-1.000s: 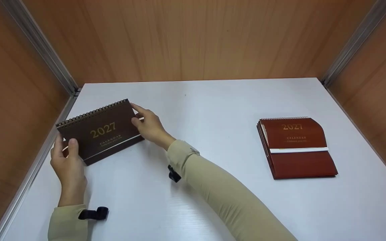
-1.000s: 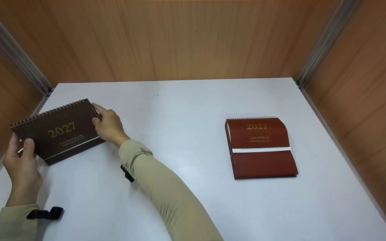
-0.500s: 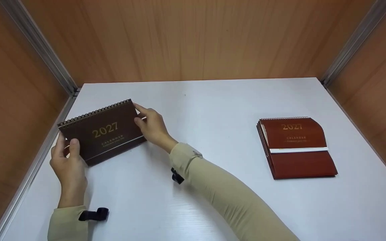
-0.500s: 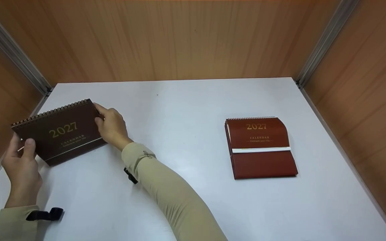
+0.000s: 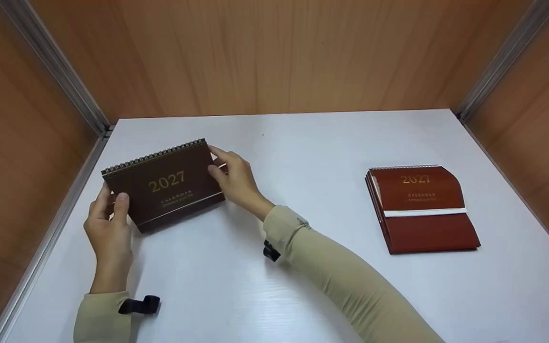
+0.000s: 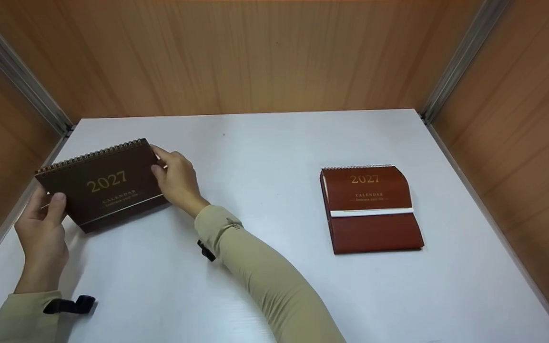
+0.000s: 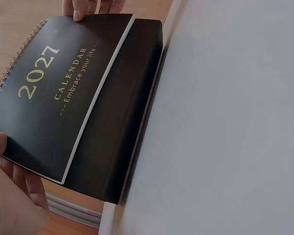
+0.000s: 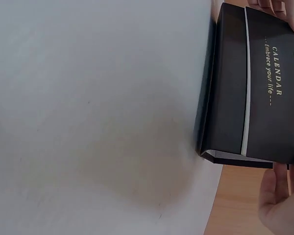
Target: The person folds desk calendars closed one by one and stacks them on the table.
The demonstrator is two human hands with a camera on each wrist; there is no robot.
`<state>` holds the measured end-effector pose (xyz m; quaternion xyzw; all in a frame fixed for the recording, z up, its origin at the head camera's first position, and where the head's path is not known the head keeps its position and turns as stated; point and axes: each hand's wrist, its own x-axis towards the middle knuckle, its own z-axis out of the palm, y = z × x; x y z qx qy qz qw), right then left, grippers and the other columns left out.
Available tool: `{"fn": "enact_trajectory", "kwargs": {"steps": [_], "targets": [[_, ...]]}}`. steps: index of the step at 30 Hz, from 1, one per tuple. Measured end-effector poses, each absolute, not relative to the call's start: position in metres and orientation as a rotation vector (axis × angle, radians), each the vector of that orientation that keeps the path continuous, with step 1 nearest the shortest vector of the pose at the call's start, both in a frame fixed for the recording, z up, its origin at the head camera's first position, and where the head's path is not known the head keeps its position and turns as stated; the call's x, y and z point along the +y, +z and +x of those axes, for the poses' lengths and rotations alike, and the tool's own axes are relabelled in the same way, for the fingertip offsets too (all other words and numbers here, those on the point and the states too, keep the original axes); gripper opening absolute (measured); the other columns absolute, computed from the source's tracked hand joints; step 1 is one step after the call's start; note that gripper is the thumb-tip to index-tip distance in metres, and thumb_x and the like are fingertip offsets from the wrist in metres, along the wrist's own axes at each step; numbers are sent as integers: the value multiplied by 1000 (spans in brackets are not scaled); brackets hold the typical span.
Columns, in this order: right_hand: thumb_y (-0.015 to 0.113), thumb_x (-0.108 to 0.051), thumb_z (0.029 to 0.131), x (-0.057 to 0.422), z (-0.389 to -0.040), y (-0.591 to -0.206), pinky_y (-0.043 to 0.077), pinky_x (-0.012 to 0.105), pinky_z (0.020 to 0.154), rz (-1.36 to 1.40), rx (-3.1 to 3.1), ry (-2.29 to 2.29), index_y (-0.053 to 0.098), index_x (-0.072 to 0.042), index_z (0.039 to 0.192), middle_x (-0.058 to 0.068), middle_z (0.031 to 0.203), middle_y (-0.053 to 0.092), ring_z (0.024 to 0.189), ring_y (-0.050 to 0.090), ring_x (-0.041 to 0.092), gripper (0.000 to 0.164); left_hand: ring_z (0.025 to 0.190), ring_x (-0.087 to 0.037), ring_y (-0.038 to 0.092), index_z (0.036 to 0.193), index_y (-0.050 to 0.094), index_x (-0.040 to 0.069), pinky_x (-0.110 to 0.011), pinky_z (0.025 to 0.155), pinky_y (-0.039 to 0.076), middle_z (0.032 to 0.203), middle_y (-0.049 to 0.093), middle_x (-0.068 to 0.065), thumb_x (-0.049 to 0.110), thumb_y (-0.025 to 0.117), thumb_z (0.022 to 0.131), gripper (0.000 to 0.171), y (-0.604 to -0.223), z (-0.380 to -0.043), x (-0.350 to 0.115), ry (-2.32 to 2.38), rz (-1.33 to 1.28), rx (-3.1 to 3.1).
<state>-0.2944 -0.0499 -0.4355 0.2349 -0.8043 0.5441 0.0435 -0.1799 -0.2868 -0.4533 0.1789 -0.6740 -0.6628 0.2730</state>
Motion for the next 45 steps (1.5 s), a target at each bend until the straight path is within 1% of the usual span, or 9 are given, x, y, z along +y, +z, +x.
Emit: {"fn": "enact_trajectory", "kwargs": {"steps": [8, 14, 18, 22, 26, 31, 36, 42, 45], "targets": [[66, -9, 106, -15, -292, -430, 58, 22, 88, 708, -2453, 1721, 57, -11, 154, 11, 114, 71, 97, 72, 18, 49, 112, -8, 47, 161, 45, 17, -11, 94, 43, 120, 55, 7, 20, 62, 109, 55, -446, -185, -271, -1809, 434, -1915], [67, -12, 106, 17, -291, -427, 59, 27, 90, 687, -2473, 1739, 56, -10, 155, 10, 116, 72, 99, 72, 20, 50, 108, -11, 48, 160, 48, 18, -14, 89, 44, 118, 57, 3, 18, 62, 109, 53, -440, -193, -251, -1803, 390, -1994], [68, -13, 105, 40, -290, -427, 58, 29, 86, 648, -2478, 1735, 57, -9, 154, 10, 114, 73, 96, 72, 19, 50, 108, -11, 50, 160, 47, 20, -15, 91, 45, 118, 57, 2, 22, 62, 109, 53, -435, -198, -236, -1766, 329, -2078], [70, -13, 104, 61, -290, -427, 56, 29, 81, 608, -2465, 1720, 58, -8, 153, 9, 110, 74, 92, 72, 19, 50, 108, -12, 53, 161, 46, 19, -17, 92, 47, 118, 57, 0, 27, 62, 109, 54, -431, -204, -222, -1749, 248, -2139], [70, -13, 104, 79, -288, -426, 54, 29, 79, 582, -2460, 1707, 58, -7, 153, 8, 109, 74, 91, 71, 19, 51, 107, -14, 54, 161, 46, 19, -19, 90, 47, 118, 58, -4, 29, 62, 110, 54, -427, -208, -209, -1752, 199, -2184], [70, -14, 104, 102, -287, -425, 52, 27, 75, 542, -2475, 1702, 57, -5, 152, 9, 110, 73, 89, 69, 19, 51, 107, -15, 54, 160, 48, 20, -21, 88, 46, 119, 59, -7, 28, 62, 110, 53, -426, -216, -193, -1751, 151, -2220], [71, -13, 103, 123, -286, -421, 48, 25, 69, 499, -2492, 1685, 59, -5, 151, 10, 109, 72, 87, 67, 19, 50, 109, -17, 55, 160, 49, 18, -23, 90, 48, 120, 60, -8, 27, 63, 109, 54, -427, -225, -177, -1757, 124, -2242], [71, -10, 102, 146, -288, -417, 46, 24, 65, 449, -2506, 1684, 60, -4, 149, 12, 108, 70, 82, 65, 18, 48, 112, -20, 56, 160, 50, 18, -28, 94, 48, 122, 62, -9, 26, 64, 109, 54, -424, -233, -155, -1809, 92, -2244], [71, -8, 101, 156, -288, -414, 46, 23, 65, 422, -2515, 1704, 62, -3, 147, 12, 105, 69, 79, 63, 16, 47, 112, -21, 57, 159, 51, 17, -30, 94, 48, 122, 63, -10, 25, 65, 108, 53, -423, -236, -148, -1831, 72, -2242]]}}
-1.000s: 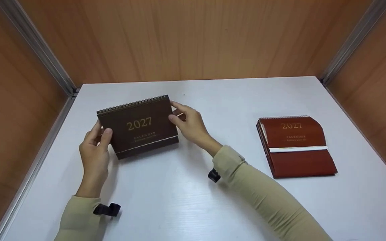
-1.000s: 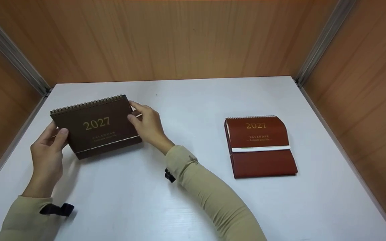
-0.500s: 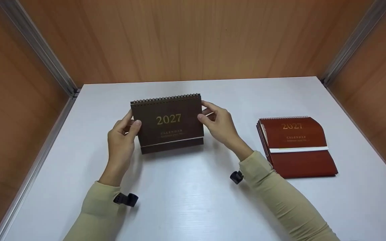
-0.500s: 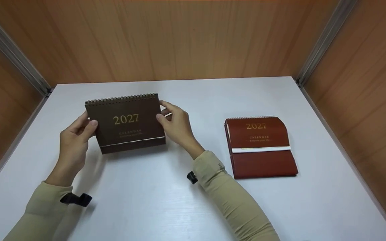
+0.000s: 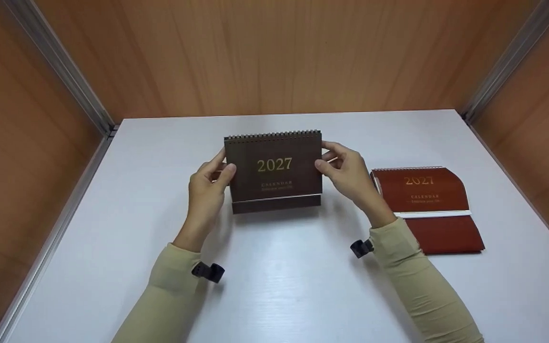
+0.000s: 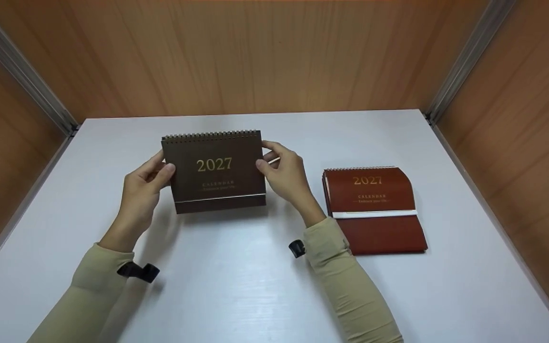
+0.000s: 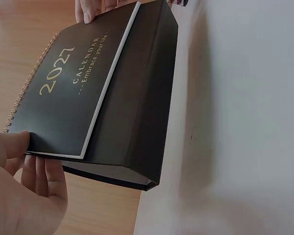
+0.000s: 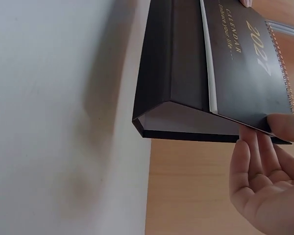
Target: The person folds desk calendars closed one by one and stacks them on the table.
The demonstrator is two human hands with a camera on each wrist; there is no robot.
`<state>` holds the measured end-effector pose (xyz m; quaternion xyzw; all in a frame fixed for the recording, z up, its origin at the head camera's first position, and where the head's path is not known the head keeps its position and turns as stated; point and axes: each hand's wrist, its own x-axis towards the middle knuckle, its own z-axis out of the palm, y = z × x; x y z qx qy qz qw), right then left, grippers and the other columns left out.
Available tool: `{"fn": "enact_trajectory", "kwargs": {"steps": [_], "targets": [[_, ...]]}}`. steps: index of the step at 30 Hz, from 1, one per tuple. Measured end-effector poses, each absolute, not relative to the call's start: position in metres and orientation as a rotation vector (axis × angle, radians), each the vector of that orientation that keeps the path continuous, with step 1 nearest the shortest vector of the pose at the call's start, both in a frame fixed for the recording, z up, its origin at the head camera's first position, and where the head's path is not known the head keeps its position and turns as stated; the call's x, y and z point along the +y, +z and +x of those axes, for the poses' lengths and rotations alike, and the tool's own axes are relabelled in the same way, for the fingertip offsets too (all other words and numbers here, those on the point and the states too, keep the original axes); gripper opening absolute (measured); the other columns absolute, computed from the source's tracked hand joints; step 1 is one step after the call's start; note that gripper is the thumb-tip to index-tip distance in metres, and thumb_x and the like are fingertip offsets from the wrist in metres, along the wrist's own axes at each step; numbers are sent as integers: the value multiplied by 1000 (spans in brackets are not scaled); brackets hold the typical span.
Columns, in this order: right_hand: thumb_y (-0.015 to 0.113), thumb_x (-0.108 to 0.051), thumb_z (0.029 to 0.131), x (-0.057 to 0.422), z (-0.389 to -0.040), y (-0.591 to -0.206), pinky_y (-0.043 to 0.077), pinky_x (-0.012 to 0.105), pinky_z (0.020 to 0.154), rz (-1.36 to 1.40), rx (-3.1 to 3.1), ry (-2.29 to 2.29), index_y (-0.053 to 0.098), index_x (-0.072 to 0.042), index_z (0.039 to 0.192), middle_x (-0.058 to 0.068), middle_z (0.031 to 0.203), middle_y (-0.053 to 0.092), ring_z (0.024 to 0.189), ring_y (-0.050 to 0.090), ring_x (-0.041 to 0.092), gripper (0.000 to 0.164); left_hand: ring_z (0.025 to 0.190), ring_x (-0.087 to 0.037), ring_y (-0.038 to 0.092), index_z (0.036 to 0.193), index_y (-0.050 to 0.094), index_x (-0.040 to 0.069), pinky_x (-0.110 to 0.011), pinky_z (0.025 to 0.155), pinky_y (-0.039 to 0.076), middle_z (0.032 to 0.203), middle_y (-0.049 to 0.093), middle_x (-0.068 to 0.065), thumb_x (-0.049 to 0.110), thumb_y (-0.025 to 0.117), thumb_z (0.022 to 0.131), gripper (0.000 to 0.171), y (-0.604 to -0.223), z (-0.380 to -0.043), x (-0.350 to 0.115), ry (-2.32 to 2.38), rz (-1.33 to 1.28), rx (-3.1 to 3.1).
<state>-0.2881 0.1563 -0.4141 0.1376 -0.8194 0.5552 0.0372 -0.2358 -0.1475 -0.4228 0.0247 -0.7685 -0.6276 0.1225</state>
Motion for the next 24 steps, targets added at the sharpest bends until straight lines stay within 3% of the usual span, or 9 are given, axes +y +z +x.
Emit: {"fn": "enact_trajectory", "kwargs": {"steps": [11, 24], "targets": [[69, -4, 100, 182, -286, -407, 55, 23, 73, 361, -2571, 1758, 61, 1, 146, 11, 100, 69, 77, 67, 12, 47, 108, -20, 61, 156, 55, 13, -29, 93, 57, 119, 64, -11, 19, 67, 107, 50, -422, -242, -128, -1848, 22, -2280], [70, -7, 101, 197, -287, -409, 60, 25, 77, 317, -2668, 1820, 60, 3, 145, 8, 96, 69, 86, 71, 15, 47, 102, -20, 63, 152, 58, 7, -28, 92, 61, 115, 65, -12, 16, 67, 106, 47, -419, -247, -117, -1947, 50, -2324]]}}
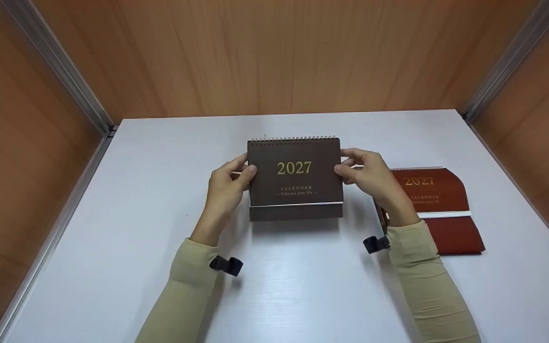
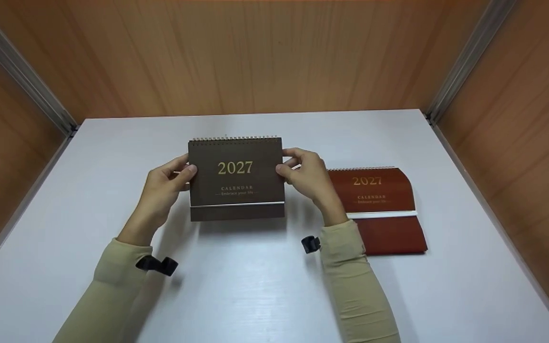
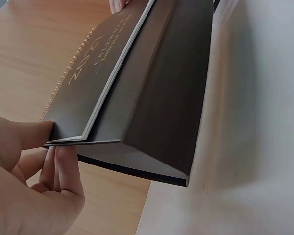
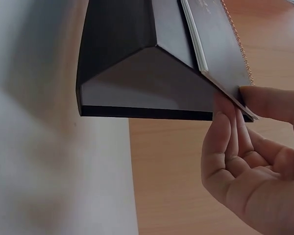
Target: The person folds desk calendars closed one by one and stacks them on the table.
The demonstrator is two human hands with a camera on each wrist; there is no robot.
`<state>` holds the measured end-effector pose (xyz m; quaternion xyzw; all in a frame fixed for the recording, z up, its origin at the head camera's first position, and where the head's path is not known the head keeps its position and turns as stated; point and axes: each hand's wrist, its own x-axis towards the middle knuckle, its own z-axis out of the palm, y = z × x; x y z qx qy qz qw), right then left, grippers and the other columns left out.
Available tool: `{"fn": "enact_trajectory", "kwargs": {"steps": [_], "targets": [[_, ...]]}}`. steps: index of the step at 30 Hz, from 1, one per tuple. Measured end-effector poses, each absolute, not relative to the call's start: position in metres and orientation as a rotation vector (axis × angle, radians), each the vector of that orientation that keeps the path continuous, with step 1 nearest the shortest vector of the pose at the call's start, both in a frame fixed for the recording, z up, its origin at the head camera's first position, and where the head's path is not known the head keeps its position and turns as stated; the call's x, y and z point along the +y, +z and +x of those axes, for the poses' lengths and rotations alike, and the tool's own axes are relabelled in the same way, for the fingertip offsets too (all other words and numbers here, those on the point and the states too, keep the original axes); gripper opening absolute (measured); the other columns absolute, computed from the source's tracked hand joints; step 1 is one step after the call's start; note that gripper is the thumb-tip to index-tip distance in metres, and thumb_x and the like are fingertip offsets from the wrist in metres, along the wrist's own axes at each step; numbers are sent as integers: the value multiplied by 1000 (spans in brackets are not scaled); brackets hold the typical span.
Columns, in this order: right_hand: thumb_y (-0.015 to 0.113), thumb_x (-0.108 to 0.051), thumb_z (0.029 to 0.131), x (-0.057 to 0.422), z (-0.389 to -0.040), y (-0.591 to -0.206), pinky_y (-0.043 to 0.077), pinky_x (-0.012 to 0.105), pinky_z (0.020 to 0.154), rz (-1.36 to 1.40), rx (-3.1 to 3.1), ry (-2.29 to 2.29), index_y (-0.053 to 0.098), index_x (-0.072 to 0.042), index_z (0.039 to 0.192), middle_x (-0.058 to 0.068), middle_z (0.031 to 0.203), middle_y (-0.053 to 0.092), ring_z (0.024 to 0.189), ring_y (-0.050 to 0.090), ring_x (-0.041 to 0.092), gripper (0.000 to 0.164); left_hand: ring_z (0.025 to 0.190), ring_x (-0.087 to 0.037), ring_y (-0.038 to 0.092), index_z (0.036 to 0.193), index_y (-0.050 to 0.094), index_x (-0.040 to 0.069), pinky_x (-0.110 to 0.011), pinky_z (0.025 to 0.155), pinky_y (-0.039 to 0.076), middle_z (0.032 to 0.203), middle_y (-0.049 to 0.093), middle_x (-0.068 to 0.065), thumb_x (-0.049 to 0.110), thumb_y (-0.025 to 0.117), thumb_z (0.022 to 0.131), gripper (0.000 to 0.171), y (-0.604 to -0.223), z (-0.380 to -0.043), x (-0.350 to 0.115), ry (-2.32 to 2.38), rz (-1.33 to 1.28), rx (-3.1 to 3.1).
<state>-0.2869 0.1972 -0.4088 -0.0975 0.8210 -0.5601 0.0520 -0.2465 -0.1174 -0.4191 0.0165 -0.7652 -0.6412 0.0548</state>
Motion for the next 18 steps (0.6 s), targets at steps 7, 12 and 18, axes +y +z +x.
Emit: {"fn": "enact_trajectory", "kwargs": {"steps": [7, 12, 18], "targets": [[70, -11, 101, 208, -288, -411, 62, 28, 81, -259, 2457, -1632, 58, 4, 147, 8, 97, 69, 84, 71, 14, 50, 101, -20, 63, 151, 59, 4, -28, 90, 62, 115, 65, -14, 15, 67, 106, 47, -424, -250, -111, -1997, 76, -2347], [69, -12, 101, 210, -290, -415, 63, 30, 85, -234, 2415, -1611, 56, 5, 147, 8, 98, 67, 86, 71, 13, 51, 106, -22, 65, 151, 58, 3, -29, 93, 61, 118, 62, -14, 17, 67, 106, 48, -428, -251, -110, -2026, 107, -2367], [69, -13, 102, 210, -290, -417, 62, 34, 90, -202, 2381, -1623, 54, 4, 150, 8, 101, 68, 91, 70, 13, 54, 111, -24, 63, 154, 55, 3, -32, 96, 60, 123, 61, -15, 21, 65, 108, 50, -432, -253, -111, -2001, 102, -2415]]}}
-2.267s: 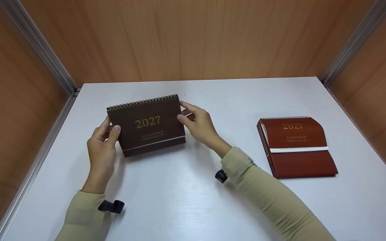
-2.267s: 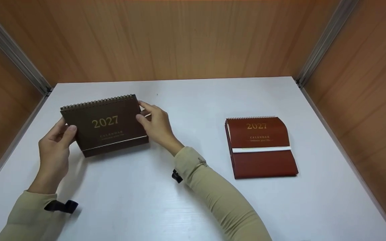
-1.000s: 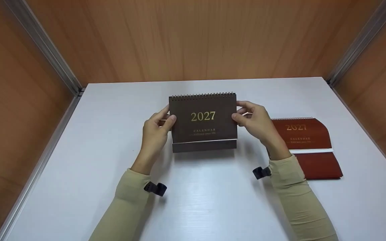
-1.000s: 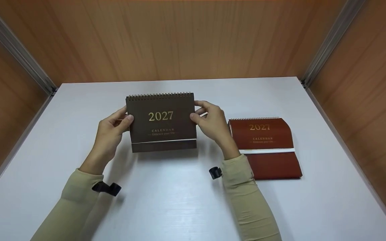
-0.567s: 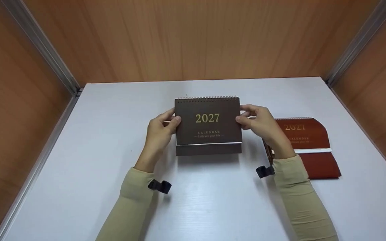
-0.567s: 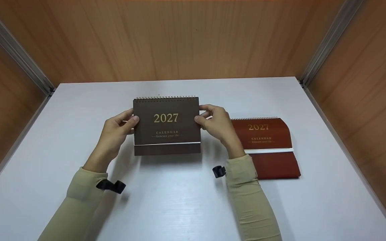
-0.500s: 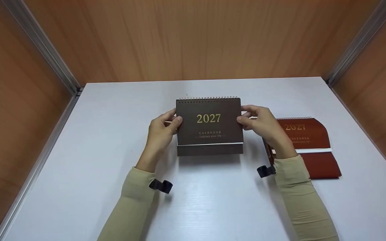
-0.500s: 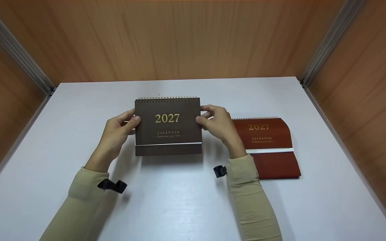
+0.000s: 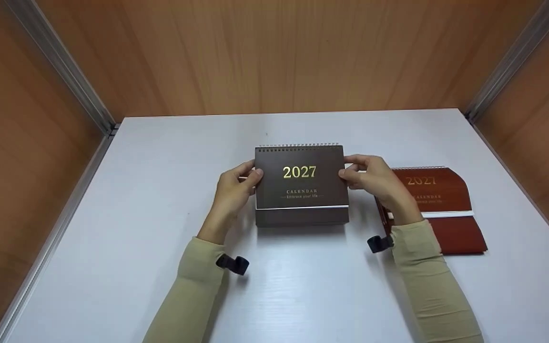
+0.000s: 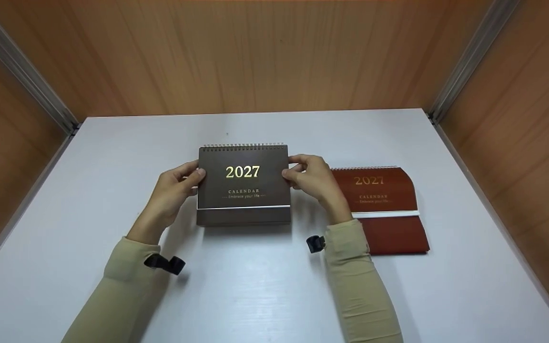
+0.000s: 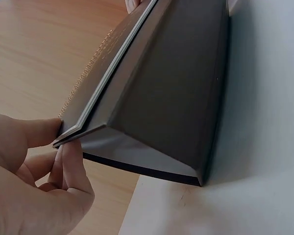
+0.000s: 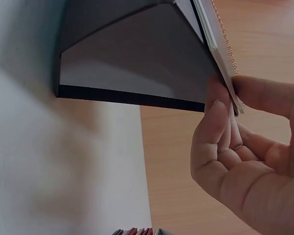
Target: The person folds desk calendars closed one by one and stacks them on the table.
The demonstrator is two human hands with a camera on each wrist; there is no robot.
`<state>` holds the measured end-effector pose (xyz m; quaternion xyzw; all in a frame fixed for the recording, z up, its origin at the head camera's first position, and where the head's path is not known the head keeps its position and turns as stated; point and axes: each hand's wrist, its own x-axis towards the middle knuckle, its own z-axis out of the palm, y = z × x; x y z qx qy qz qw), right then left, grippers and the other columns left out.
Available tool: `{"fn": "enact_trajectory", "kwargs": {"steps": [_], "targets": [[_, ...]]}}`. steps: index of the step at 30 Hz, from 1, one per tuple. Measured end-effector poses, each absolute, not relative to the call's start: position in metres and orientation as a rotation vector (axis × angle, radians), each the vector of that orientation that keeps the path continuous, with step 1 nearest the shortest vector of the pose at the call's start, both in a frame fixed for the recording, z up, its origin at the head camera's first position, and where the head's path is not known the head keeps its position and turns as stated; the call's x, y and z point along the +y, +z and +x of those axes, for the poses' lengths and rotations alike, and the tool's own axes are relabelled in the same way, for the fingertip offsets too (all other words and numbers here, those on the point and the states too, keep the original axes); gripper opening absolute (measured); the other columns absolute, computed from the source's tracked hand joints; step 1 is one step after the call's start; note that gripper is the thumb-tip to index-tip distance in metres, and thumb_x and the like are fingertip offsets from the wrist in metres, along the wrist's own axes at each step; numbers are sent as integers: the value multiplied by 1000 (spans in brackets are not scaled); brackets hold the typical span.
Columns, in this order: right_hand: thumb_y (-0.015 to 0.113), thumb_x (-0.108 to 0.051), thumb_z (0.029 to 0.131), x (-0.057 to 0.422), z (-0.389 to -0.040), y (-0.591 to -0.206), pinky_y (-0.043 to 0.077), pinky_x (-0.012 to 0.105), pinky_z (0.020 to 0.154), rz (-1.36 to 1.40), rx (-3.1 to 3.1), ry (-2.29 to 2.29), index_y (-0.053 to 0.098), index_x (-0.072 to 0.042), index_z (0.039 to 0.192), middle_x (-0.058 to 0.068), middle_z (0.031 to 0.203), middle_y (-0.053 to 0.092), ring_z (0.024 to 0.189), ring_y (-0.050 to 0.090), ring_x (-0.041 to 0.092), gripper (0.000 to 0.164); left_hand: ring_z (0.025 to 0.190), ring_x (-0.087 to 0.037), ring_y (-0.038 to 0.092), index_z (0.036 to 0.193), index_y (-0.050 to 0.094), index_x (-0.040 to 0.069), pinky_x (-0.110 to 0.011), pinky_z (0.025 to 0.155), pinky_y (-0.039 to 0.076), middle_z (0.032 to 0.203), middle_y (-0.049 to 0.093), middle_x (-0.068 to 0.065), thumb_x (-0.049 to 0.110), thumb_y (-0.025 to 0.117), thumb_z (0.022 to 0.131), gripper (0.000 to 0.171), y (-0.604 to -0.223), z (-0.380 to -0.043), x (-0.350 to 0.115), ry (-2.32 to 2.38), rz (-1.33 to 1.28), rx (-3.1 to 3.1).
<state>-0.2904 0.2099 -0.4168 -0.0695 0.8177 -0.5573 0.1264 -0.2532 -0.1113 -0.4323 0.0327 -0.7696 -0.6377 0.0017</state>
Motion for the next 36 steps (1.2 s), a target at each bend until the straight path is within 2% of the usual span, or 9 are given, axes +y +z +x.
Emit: {"fn": "enact_trajectory", "kwargs": {"steps": [8, 15, 18, 24, 29, 36], "targets": [[67, -14, 104, 207, -290, -422, 62, 36, 93, -210, 2418, -1622, 52, 4, 153, 10, 105, 67, 94, 69, 13, 54, 110, -24, 65, 157, 51, 5, -34, 100, 59, 125, 61, -15, 19, 62, 108, 52, -438, -254, -111, -1983, 49, -2436], [63, -16, 106, 205, -291, -427, 60, 29, 90, -225, 2489, -1579, 48, 5, 155, 16, 115, 66, 102, 68, 19, 55, 110, -24, 63, 160, 48, 9, -35, 98, 57, 125, 55, -13, 17, 60, 109, 53, -440, -256, -110, -1949, 6, -2481], [62, -16, 107, 204, -291, -428, 59, 30, 92, -227, 2506, -1559, 46, 4, 157, 18, 119, 66, 106, 68, 22, 56, 111, -25, 62, 162, 46, 11, -35, 97, 56, 127, 53, -13, 16, 59, 109, 55, -442, -256, -110, -1948, -23, -2487], [62, -13, 106, 201, -292, -430, 57, 30, 92, -234, 2518, -1550, 47, 4, 157, 18, 119, 65, 107, 66, 23, 55, 121, -28, 54, 164, 41, 12, -38, 100, 51, 131, 50, -14, 15, 59, 108, 60, -447, -256, -111, -1941, -61, -2500], [63, -12, 105, 199, -293, -432, 57, 28, 88, -248, 2539, -1538, 49, 3, 156, 18, 119, 64, 104, 66, 21, 55, 133, -29, 47, 167, 36, 16, -44, 107, 45, 138, 44, -12, 18, 59, 108, 63, -448, -256, -112, -1943, -42, -2523], [64, -11, 104, 198, -293, -436, 55, 25, 85, -262, 2564, -1530, 50, 2, 155, 21, 125, 61, 102, 66, 24, 55, 140, -31, 46, 168, 34, 24, -47, 112, 47, 146, 36, -10, 18, 60, 109, 65, -451, -257, -112, -2005, 4, -2506]]}}
